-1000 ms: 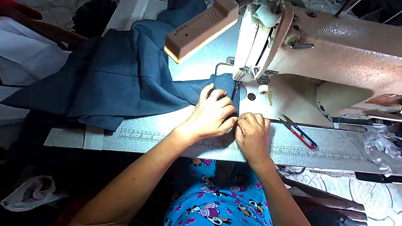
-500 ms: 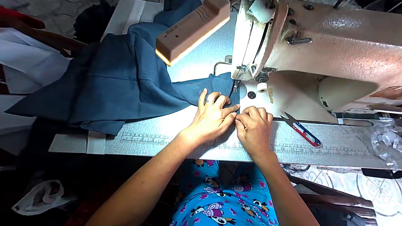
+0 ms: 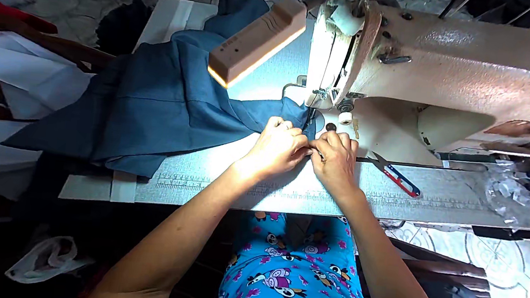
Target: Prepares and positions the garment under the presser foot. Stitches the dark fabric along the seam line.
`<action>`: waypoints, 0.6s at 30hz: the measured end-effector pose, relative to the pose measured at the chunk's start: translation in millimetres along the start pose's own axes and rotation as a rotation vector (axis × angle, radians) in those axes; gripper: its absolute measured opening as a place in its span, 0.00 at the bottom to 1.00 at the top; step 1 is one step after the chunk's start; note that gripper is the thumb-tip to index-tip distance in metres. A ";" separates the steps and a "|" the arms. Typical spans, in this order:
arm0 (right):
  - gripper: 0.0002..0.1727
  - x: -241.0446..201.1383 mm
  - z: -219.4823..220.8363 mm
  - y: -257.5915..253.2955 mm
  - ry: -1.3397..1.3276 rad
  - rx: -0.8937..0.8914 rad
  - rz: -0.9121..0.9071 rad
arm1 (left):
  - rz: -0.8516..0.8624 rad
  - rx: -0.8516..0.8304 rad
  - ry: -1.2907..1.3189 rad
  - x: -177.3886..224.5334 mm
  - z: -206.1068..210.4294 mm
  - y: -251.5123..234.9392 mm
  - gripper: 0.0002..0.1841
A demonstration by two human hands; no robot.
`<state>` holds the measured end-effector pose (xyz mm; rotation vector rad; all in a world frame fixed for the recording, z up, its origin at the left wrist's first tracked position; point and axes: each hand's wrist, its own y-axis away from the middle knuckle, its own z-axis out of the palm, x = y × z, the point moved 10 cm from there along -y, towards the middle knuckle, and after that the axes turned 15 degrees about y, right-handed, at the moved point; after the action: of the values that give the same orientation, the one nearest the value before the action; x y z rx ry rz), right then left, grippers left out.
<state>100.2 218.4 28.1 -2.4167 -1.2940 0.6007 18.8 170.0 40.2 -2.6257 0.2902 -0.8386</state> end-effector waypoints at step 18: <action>0.10 6.2 0.6 1.4 -0.065 -0.059 0.037 | -0.220 0.065 -0.161 -5.2 13.6 20.4 0.26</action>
<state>104.0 222.9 25.6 -2.4924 -1.3130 0.6656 21.0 156.8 19.1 -2.6760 -0.0688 -0.6842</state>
